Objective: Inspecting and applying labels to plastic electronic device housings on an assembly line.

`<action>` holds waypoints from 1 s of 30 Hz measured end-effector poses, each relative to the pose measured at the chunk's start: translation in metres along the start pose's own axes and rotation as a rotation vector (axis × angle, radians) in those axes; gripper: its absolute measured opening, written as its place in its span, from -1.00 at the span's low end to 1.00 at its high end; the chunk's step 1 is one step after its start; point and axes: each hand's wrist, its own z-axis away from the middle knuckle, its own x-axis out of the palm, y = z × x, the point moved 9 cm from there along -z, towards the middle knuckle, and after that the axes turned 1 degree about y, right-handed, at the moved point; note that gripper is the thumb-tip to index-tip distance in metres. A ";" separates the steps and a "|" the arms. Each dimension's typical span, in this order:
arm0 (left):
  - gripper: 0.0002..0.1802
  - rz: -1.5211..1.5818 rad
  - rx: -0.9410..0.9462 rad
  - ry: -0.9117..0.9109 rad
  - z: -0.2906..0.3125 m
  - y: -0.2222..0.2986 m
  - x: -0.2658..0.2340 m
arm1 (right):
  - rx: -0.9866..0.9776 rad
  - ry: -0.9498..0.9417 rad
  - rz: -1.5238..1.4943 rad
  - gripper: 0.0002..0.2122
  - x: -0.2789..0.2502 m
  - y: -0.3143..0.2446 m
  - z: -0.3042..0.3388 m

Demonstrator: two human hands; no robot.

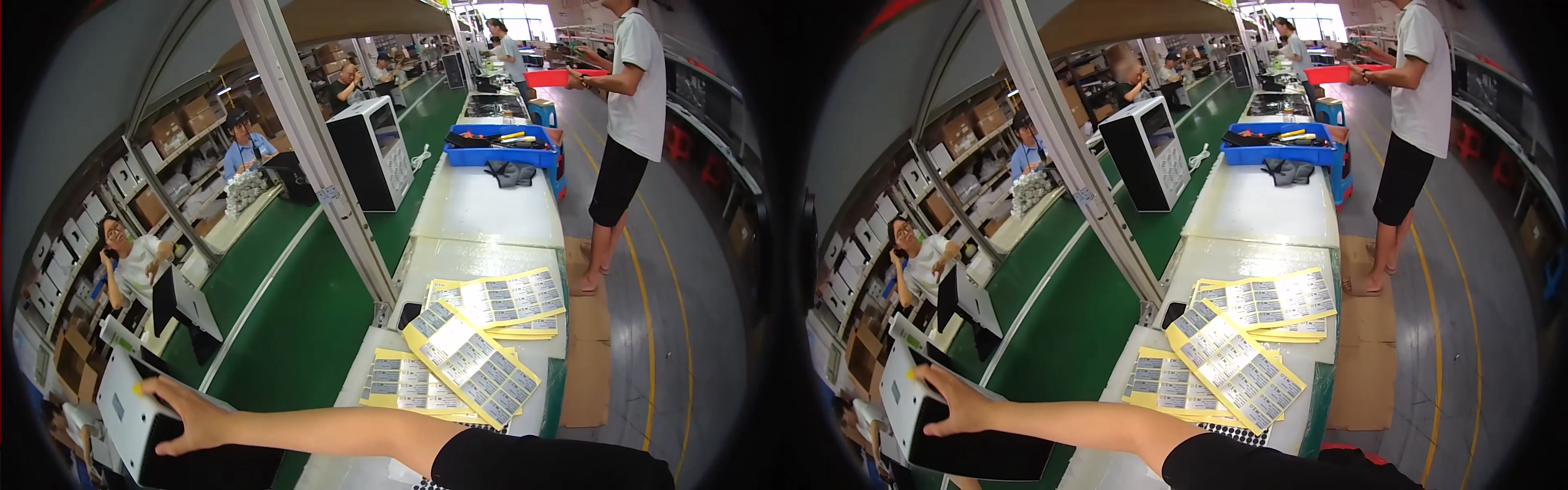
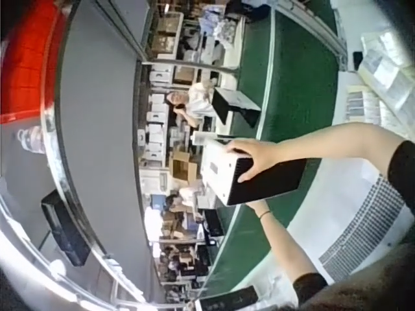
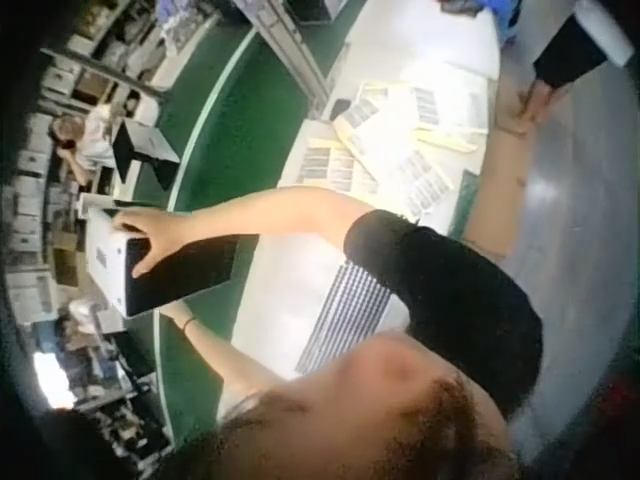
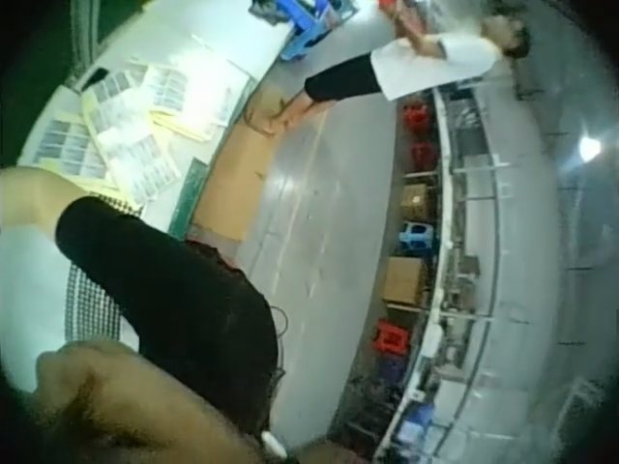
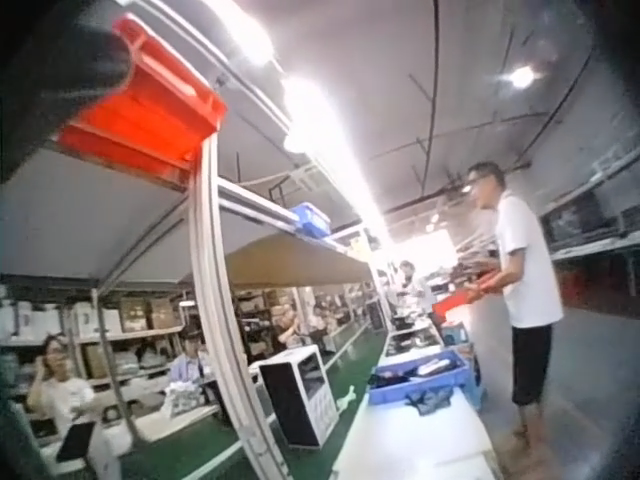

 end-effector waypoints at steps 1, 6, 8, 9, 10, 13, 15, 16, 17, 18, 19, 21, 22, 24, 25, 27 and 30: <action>-0.60 -0.012 0.003 -0.002 -0.001 0.003 0.006 | 0.080 -0.014 -0.048 -0.16 -0.009 0.005 -0.006; -0.60 -0.089 0.022 0.034 -0.016 0.023 0.002 | 0.217 -0.121 -0.012 -0.14 -0.002 0.036 -0.029; -0.59 -0.111 0.034 0.032 -0.011 0.031 -0.017 | 0.217 -0.121 -0.052 -0.14 0.009 0.036 -0.032; -0.58 -0.139 0.034 0.020 -0.001 0.033 -0.031 | 0.214 -0.128 -0.057 -0.14 0.014 0.034 -0.032; -0.59 -0.006 -0.155 -0.003 0.000 0.035 -0.034 | 0.224 -0.117 -0.052 -0.14 0.004 0.033 -0.030; -0.69 0.378 -0.343 0.226 0.016 0.035 -0.064 | 0.129 0.103 0.251 -0.15 -0.044 0.006 -0.011; -0.73 0.546 -0.403 0.452 0.043 0.063 -0.123 | 0.029 0.205 0.372 -0.39 -0.065 -0.037 0.009; -0.73 0.538 -0.410 0.477 0.051 0.077 -0.147 | 0.047 0.166 0.308 -0.55 -0.072 -0.063 0.018; -0.73 0.628 -0.380 0.600 0.062 0.090 -0.175 | 0.064 0.124 0.248 -0.71 -0.082 -0.094 0.027; -0.74 0.716 -0.352 0.724 0.074 0.102 -0.201 | 0.065 0.068 0.162 -0.82 -0.087 -0.129 0.038; -0.78 0.767 -0.317 0.756 0.081 0.121 -0.228 | 0.071 0.007 0.074 -0.87 -0.088 -0.165 0.049; -0.82 0.816 -0.214 0.759 0.094 0.167 -0.281 | 0.066 -0.060 -0.045 -0.86 -0.091 -0.228 0.069; -0.85 0.877 -0.086 0.732 0.097 0.197 -0.305 | 0.058 -0.106 -0.081 -0.88 -0.093 -0.257 0.079; -0.90 1.025 0.070 0.696 0.108 0.243 -0.340 | -0.077 -0.162 -0.093 -0.90 -0.101 -0.313 0.090; -0.91 1.055 0.151 0.647 0.113 0.264 -0.357 | -0.203 -0.175 -0.077 -0.91 -0.106 -0.345 0.093; -0.80 1.083 0.317 0.537 0.125 0.287 -0.385 | -0.280 -0.268 -0.115 -0.83 -0.103 -0.390 0.092; -0.82 1.128 0.515 0.409 0.136 0.328 -0.434 | -0.142 -0.389 -0.072 -0.79 -0.110 -0.452 0.078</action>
